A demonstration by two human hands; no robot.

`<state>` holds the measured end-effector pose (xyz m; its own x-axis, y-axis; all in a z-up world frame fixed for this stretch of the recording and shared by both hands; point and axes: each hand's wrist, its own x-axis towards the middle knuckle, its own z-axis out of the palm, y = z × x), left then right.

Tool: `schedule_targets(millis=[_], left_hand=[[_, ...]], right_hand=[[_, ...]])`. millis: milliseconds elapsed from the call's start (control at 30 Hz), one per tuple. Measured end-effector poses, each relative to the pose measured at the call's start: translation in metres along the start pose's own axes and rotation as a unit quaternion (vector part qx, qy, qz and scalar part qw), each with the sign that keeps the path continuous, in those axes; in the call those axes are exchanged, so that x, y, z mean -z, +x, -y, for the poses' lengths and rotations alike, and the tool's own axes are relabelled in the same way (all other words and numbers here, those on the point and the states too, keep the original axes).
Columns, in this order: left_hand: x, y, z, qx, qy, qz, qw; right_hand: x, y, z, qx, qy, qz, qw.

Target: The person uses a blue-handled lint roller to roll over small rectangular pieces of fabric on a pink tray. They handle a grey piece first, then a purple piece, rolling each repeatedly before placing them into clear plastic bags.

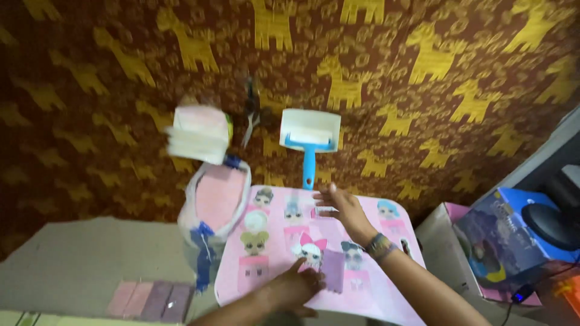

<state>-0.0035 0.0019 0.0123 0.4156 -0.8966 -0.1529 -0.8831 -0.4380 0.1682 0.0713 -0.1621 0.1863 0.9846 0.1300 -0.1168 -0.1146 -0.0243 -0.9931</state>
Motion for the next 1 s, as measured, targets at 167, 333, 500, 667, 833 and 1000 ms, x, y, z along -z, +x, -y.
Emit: schedule_targets(millis=[167,333,500,667,833,1000], left_hand=[[0.012,0.0,0.001,0.001,-0.014,0.0,1.0],[-0.017,0.01,0.005,-0.023,0.043,-0.06,0.997],[-0.063,0.027,0.006,0.002,0.08,-0.146,0.986],[0.018,0.0,-0.03,0.082,0.028,0.077,0.993],[0.0,0.003,-0.029,0.077,0.063,0.018,0.995],[-0.007,0.006,-0.031,0.089,0.066,0.025,0.994]], right_hand=[[-0.038,0.019,0.06,-0.044,0.182,0.011,0.982],[-0.046,0.035,0.061,-0.006,0.205,0.031,0.978],[-0.027,0.023,0.049,0.166,0.225,0.085,0.956],[-0.014,-0.084,0.04,0.2,0.195,-0.052,0.959],[0.015,-0.135,-0.053,0.089,0.072,-0.184,0.976],[0.015,-0.164,-0.101,-0.058,0.058,-0.206,0.975]])
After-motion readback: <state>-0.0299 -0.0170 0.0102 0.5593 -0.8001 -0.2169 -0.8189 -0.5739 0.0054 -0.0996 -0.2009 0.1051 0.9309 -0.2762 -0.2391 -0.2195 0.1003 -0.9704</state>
